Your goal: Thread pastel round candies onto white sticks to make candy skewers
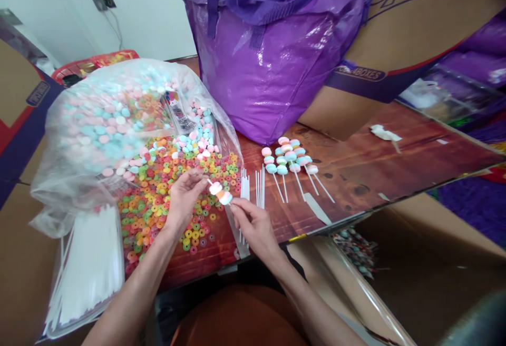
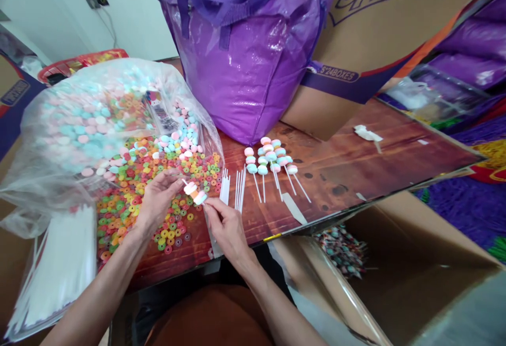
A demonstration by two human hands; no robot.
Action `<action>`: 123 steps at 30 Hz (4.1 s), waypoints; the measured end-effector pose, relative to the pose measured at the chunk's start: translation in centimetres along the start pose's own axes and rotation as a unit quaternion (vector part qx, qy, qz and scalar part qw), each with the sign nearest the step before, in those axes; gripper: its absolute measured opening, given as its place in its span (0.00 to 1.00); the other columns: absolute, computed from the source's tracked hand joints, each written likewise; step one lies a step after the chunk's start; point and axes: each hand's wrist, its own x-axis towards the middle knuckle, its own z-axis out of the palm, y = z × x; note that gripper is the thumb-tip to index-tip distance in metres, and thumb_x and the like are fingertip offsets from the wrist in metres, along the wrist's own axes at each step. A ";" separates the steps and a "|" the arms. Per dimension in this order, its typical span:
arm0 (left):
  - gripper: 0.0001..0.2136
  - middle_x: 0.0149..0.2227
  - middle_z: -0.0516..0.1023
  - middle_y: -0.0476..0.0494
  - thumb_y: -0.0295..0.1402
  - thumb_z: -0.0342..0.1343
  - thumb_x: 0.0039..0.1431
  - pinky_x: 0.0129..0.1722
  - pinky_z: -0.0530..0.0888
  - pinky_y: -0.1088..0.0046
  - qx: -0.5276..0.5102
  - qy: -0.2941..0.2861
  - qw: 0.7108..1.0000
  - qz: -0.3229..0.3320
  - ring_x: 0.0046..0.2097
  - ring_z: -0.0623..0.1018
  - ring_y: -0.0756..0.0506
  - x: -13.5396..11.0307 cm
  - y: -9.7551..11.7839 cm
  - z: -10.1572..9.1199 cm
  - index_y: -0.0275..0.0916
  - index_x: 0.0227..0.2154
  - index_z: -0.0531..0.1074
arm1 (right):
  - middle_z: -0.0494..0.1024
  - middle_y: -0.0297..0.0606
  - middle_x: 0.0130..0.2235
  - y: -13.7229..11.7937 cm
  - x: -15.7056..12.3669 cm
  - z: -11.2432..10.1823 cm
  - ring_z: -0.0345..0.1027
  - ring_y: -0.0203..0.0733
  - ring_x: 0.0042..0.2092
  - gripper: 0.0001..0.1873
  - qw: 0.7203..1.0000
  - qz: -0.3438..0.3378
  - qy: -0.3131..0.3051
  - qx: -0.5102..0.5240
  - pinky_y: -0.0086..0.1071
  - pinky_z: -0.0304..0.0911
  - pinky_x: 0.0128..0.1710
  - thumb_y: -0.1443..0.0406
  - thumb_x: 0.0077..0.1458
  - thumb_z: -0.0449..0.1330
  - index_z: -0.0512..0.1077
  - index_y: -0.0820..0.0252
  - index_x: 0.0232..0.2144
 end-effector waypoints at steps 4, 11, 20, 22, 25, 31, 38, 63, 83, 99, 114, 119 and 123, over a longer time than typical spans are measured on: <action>0.21 0.37 0.83 0.42 0.40 0.72 0.41 0.46 0.76 0.64 -0.035 0.018 0.998 -0.039 0.41 0.82 0.42 -0.5 0.2 -0.1 0.36 0.38 0.77 | 0.78 0.35 0.34 -0.1 -0.3 0.9 0.69 0.38 0.33 0.15 0.999 -0.036 -0.013 -0.031 0.29 0.63 0.36 0.58 0.64 0.54 0.78 0.59 0.39; 0.20 0.38 0.84 0.42 0.39 0.72 0.42 0.50 0.76 0.61 -0.056 0.030 0.997 -0.046 0.45 0.82 0.40 -1.1 0.3 -0.1 0.37 0.38 0.78 | 0.77 0.34 0.30 -0.2 -0.2 0.7 0.67 0.38 0.30 0.17 0.997 -0.032 0.000 -0.077 0.28 0.61 0.32 0.57 0.65 0.53 0.78 0.60 0.38; 0.17 0.40 0.84 0.41 0.37 0.70 0.46 0.50 0.76 0.62 -0.019 0.023 1.000 -0.011 0.46 0.82 0.41 -1.3 0.2 -0.2 0.37 0.38 0.79 | 0.80 0.37 0.33 -0.2 -0.3 0.7 0.72 0.40 0.33 0.16 0.981 -0.102 0.010 -0.167 0.29 0.63 0.36 0.62 0.66 0.50 0.78 0.59 0.40; 0.16 0.41 0.84 0.41 0.37 0.69 0.46 0.51 0.76 0.61 -0.002 0.026 1.000 -0.008 0.46 0.82 0.41 -1.4 0.2 -0.2 0.37 0.38 0.80 | 0.81 0.40 0.36 0.0 -0.3 0.7 0.74 0.42 0.35 0.17 0.972 -0.132 0.013 -0.196 0.30 0.63 0.38 0.65 0.66 0.50 0.78 0.59 0.42; 0.15 0.40 0.84 0.41 0.37 0.69 0.46 0.52 0.76 0.60 0.024 0.029 0.999 0.007 0.45 0.82 0.41 -1.6 0.1 -0.1 0.37 0.38 0.80 | 0.81 0.41 0.33 0.3 -0.3 0.8 0.73 0.42 0.33 0.17 0.959 -0.143 0.028 -0.244 0.30 0.62 0.36 0.66 0.65 0.49 0.79 0.60 0.41; 0.15 0.40 0.84 0.42 0.41 0.67 0.49 0.48 0.76 0.65 0.043 0.042 0.998 0.011 0.44 0.81 0.43 -1.8 -0.4 -0.3 0.37 0.37 0.81 | 0.77 0.36 0.27 -0.1 0.0 0.7 0.68 0.37 0.27 0.16 0.963 -0.130 0.025 -0.236 0.28 0.59 0.31 0.65 0.65 0.51 0.78 0.60 0.36; 0.17 0.36 0.83 0.44 0.38 0.73 0.42 0.41 0.77 0.71 -0.085 0.040 0.993 -0.075 0.39 0.81 0.47 -1.6 0.2 -0.6 0.37 0.34 0.77 | 0.73 0.33 0.26 -0.1 -0.3 1.2 0.64 0.34 0.26 0.14 0.976 -0.139 0.016 -0.169 0.26 0.57 0.29 0.64 0.66 0.51 0.75 0.61 0.33; 0.14 0.41 0.75 0.40 0.26 0.47 0.61 0.42 0.71 0.67 0.582 -0.065 0.790 0.180 0.39 0.75 0.43 10.4 1.3 0.7 0.38 0.40 0.78 | 0.59 0.27 0.22 1.0 2.1 0.1 0.53 0.33 0.24 0.17 0.995 -0.016 0.092 -0.040 0.27 0.50 0.24 0.58 0.63 0.52 0.63 0.57 0.24; 0.19 0.35 0.78 0.37 0.16 0.44 0.51 0.44 0.69 0.66 0.659 -0.280 0.654 0.243 0.40 0.74 0.41 15.1 1.9 1.2 0.36 0.37 0.78 | 0.60 0.27 0.23 1.6 1.8 0.5 0.54 0.33 0.25 0.16 0.997 -0.017 0.064 -0.038 0.27 0.51 0.25 0.59 0.65 0.51 0.65 0.58 0.26; 0.09 0.31 0.72 0.48 0.30 0.58 0.51 0.36 0.70 0.70 0.428 -0.158 0.875 0.160 0.33 0.72 0.47 12.2 2.4 0.9 0.39 0.37 0.70 | 0.59 0.27 0.22 1.6 1.8 0.6 0.54 0.33 0.25 0.16 0.996 -0.023 0.073 -0.038 0.27 0.51 0.25 0.58 0.65 0.51 0.65 0.58 0.25; 0.20 0.35 0.83 0.47 0.39 0.72 0.42 0.39 0.73 0.74 -0.035 0.026 0.999 -0.025 0.34 0.78 0.50 0.5 0.4 -1.0 0.39 0.39 0.81 | 0.60 0.28 0.22 0.3 0.0 1.5 0.54 0.34 0.25 0.15 0.996 -0.058 0.021 -0.065 0.27 0.51 0.25 0.59 0.65 0.52 0.68 0.58 0.28; 0.19 0.43 0.84 0.44 0.40 0.70 0.45 0.48 0.74 0.70 -0.065 0.042 0.996 -0.047 0.44 0.80 0.47 0.1 -0.1 -1.3 0.41 0.41 0.81 | 0.60 0.28 0.23 0.1 0.0 1.6 0.54 0.34 0.26 0.15 0.994 -0.068 0.017 -0.082 0.27 0.51 0.25 0.59 0.65 0.52 0.68 0.58 0.28; 0.18 0.47 0.83 0.42 0.40 0.69 0.46 0.51 0.74 0.67 -0.067 0.050 0.995 -0.061 0.48 0.80 0.45 -0.2 -0.4 -1.3 0.41 0.42 0.81 | 0.61 0.29 0.24 0.2 0.0 1.6 0.53 0.34 0.26 0.15 0.993 -0.072 0.012 -0.092 0.27 0.52 0.26 0.59 0.65 0.52 0.69 0.58 0.29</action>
